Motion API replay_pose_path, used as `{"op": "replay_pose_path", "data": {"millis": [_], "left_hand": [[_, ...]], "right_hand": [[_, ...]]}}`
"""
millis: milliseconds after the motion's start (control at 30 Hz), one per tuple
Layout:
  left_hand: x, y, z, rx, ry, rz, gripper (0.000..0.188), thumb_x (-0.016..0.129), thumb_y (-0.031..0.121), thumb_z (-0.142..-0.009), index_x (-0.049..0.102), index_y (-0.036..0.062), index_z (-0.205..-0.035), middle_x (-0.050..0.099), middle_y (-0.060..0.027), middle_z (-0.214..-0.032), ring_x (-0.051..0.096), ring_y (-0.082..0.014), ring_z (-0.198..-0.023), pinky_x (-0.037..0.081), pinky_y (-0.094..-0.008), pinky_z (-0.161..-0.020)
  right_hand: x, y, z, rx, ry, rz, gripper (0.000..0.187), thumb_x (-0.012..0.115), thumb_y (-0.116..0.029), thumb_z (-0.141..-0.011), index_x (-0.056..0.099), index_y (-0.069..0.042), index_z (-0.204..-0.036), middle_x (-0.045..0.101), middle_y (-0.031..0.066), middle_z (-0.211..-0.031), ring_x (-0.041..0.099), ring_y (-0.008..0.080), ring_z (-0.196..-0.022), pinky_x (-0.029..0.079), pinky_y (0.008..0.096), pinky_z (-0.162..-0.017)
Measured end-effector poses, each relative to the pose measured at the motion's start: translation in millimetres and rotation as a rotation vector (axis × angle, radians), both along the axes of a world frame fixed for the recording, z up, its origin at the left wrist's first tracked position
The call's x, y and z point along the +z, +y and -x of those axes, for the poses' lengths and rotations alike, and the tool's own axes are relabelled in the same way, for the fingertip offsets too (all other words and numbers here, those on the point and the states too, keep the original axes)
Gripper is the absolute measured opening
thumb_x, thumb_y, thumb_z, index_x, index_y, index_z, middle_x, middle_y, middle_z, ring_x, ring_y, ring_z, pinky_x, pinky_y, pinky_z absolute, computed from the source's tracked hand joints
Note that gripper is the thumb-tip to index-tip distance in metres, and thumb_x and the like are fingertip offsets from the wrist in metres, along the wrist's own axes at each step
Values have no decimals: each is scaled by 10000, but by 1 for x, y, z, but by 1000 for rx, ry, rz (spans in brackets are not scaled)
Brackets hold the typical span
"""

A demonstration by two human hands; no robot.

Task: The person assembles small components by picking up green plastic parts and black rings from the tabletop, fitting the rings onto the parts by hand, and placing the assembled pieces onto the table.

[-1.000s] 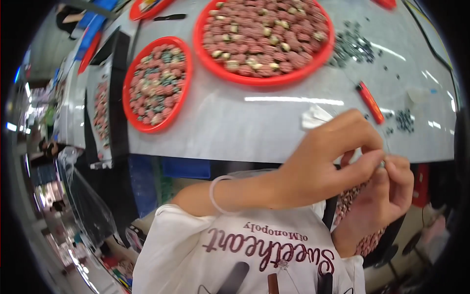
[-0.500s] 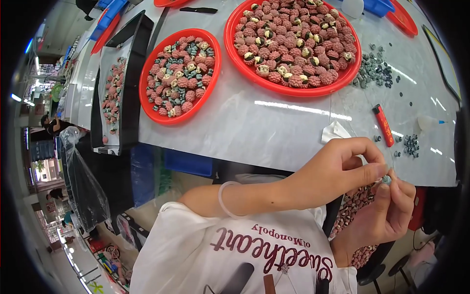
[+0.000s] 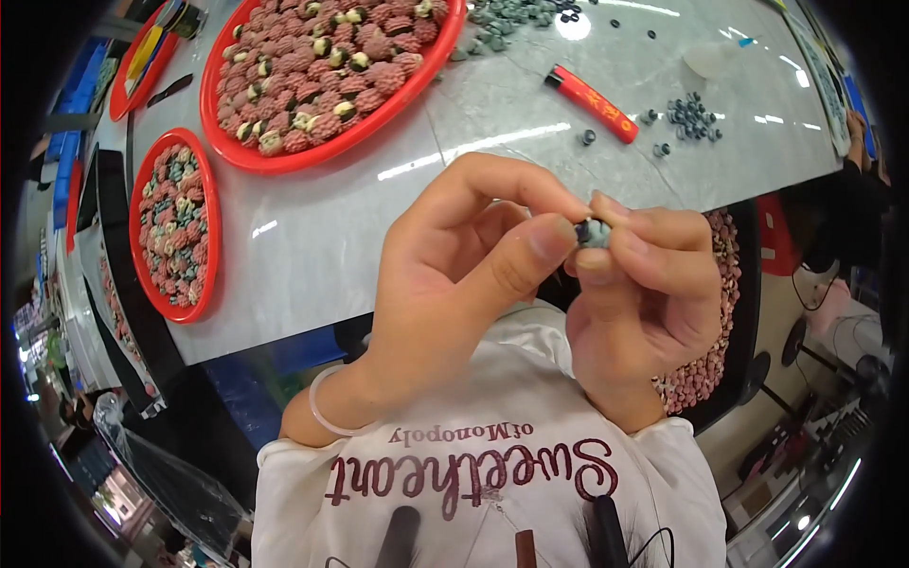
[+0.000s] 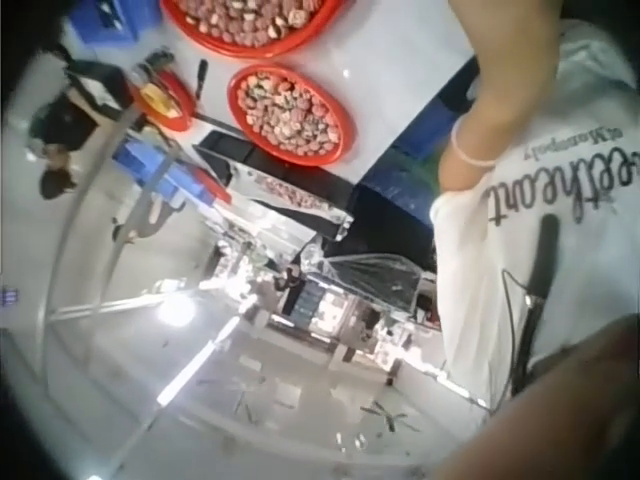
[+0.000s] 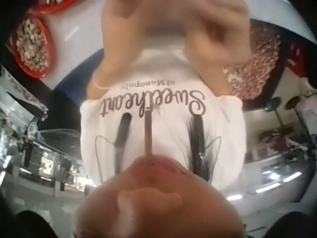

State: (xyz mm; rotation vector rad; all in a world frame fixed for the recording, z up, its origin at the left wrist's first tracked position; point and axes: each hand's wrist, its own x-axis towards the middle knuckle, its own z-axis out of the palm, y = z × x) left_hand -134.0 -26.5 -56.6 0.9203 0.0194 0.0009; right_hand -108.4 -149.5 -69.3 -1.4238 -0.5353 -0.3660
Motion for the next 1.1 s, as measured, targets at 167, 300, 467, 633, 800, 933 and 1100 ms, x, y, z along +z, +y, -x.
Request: {"op": "replay_pose_path", "data": {"millis": [167, 300, 467, 633, 800, 933, 1100], "left_hand": [[-4, -11, -2, 38, -67, 15, 162, 589, 54, -835, 513, 15, -974, 533, -29, -892, 494, -68, -753, 409, -197, -663], [-13, -2, -14, 179, -424, -586, 234, 649, 195, -798, 493, 60, -909, 468, -63, -854, 453, -107, -704, 377, -208, -582], [-3, 5, -16, 207, -559, -970, 213, 682, 106, -741, 552, 43, -898, 461, -77, -845, 462, -133, -686, 378, -224, -596], [17, 23, -27, 200, -513, -1201, 192, 644, -5, -719, 591, 21, -902, 526, -117, -889, 485, -142, -713, 396, -232, -623], [35, 58, -53, 192, -487, -1419, 212, 567, -87, -712, 615, 27, -885, 595, -73, -860, 521, -137, -694, 364, -214, -548], [39, 73, -48, 188, -420, -1531, 174, 551, -78, -736, 605, 11, -874, 595, -61, -849, 534, -138, -726, 383, -234, -582], [48, 87, -17, 427, -128, -1285, 162, 548, -90, -750, 602, -18, -884, 593, -73, -824, 535, -129, -739, 392, -215, -613]], "right_hand": [[-8, -1, -4, 27, -58, -99, 196, 644, 93, -709, 568, 12, -871, 561, 151, -891, 598, 174, -753, 506, 225, -658], [0, -7, -2, 243, 357, -337, 172, 674, -12, -732, 556, -17, -858, 547, 121, -844, 556, 147, -711, 468, 218, -601], [-9, -27, -21, 584, 604, -534, 183, 639, 98, -704, 580, 33, -864, 570, 122, -862, 576, 156, -791, 467, 223, -661], [-12, -93, -46, 60, 503, -289, 178, 586, -44, -813, 574, 20, -979, 538, 86, -995, 537, 136, -774, 438, 247, -735], [-29, -139, -90, -396, 241, 499, 154, 580, 6, -782, 608, 13, -934, 573, 40, -914, 545, 116, -775, 431, 234, -719], [-21, -123, -106, -384, 201, 757, 207, 600, 32, -731, 607, -8, -934, 586, 20, -807, 532, 81, -755, 417, 215, -719], [24, -72, -101, -212, 11, 506, 183, 605, 70, -702, 591, 12, -875, 593, 65, -815, 552, 120, -733, 443, 226, -678]]}}
